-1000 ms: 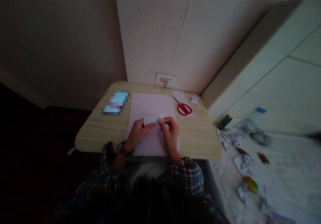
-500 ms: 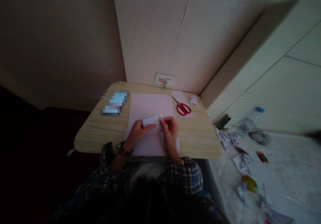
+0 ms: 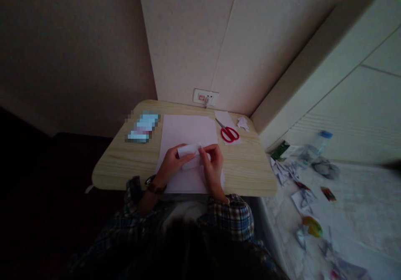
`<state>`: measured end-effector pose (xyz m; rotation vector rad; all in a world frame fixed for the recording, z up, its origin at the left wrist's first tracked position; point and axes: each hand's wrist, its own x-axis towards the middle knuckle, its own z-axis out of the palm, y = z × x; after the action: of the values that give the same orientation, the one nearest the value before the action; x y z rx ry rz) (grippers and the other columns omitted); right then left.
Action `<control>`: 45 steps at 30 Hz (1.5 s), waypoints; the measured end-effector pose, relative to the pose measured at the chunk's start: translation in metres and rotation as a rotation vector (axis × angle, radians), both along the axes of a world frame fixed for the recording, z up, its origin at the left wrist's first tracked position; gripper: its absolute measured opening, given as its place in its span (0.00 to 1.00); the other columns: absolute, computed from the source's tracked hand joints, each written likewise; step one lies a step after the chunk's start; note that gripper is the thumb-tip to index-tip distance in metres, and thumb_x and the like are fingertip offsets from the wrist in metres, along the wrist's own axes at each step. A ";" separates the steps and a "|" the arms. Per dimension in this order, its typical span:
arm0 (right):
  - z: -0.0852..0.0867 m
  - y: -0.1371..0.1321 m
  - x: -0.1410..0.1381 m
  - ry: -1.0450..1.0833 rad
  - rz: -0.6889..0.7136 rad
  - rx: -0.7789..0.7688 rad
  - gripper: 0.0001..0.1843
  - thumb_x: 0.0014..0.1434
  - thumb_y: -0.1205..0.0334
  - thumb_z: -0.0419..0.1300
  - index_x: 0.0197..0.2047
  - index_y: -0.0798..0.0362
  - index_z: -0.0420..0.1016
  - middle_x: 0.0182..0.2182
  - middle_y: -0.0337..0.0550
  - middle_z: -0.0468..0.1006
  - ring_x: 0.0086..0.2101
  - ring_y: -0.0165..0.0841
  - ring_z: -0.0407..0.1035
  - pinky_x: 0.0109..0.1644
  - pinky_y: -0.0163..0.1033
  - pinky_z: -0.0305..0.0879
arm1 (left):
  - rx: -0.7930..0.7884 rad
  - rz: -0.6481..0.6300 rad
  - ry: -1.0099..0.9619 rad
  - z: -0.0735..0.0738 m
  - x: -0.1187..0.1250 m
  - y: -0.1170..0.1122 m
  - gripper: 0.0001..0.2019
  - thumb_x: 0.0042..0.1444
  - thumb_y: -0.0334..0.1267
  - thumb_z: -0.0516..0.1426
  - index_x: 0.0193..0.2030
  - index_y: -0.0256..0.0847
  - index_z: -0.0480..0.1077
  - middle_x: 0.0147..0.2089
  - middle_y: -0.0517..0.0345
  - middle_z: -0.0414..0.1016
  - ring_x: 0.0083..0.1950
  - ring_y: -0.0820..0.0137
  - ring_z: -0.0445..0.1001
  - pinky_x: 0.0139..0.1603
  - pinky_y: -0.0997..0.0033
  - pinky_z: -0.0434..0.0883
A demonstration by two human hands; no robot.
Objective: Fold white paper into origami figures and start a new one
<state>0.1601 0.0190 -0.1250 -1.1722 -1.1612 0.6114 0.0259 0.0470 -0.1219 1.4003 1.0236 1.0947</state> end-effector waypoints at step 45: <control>0.005 -0.005 0.001 -0.143 0.010 -0.004 0.08 0.58 0.61 0.56 0.28 0.53 0.68 0.25 0.35 0.68 0.29 0.30 0.63 0.36 0.35 0.59 | 0.184 -0.067 0.236 0.002 0.002 -0.002 0.13 0.49 0.47 0.59 0.26 0.37 0.69 0.26 0.63 0.67 0.31 0.70 0.67 0.33 0.74 0.64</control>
<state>0.1610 0.0143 -0.1198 -1.2298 -1.2881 0.5442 0.0276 0.0451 -0.1195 1.7318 1.0536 1.0112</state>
